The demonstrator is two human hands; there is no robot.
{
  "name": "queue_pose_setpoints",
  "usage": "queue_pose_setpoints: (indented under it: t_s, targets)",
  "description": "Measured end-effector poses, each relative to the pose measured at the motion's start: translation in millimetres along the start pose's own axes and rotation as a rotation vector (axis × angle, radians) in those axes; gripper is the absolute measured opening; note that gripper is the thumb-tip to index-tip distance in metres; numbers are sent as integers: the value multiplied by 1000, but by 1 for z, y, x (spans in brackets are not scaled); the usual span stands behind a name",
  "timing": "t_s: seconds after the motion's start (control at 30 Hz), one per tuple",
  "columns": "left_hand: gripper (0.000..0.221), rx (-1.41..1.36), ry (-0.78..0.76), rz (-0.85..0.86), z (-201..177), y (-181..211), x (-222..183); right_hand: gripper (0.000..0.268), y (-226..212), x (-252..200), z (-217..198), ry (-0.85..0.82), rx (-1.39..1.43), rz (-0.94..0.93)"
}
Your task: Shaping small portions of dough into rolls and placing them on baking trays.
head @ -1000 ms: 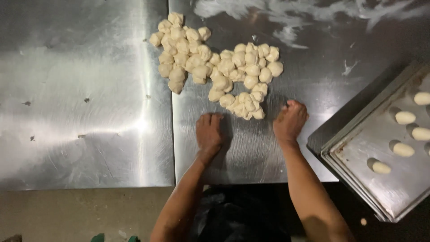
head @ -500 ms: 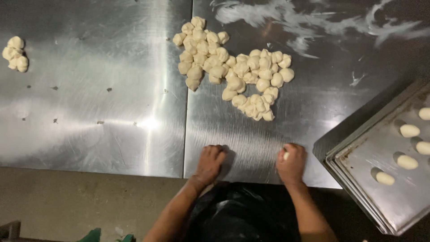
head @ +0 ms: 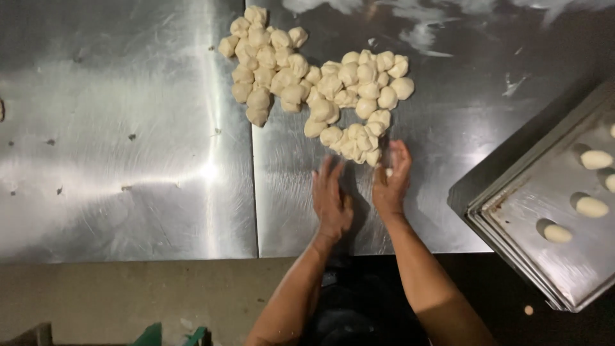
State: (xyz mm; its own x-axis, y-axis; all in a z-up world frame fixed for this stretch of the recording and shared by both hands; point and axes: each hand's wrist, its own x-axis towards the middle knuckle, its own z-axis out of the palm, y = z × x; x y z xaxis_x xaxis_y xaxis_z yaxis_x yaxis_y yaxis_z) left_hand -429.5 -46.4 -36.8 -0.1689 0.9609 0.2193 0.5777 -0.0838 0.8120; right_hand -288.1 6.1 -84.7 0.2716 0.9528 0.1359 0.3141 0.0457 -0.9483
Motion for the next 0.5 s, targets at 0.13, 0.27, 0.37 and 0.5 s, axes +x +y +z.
queue_pose_setpoints:
  t_s: [0.13,0.27,0.37,0.5]
  targets:
    - [72,-70,-127,64,-15,-5,-31,68,-22,-22,-33,-111,130,-85]
    - [57,-151,-294,223,-47,-22,-44,63,-29,-31,-69,-351,-117,10]
    - [42,-235,-302,228,-53,-27,-41,54,-2,-38,-92,-325,-55,72]
    - [21,-247,-292,-46,-60,8,-30,51,-20,-52,-134,-222,-88,138]
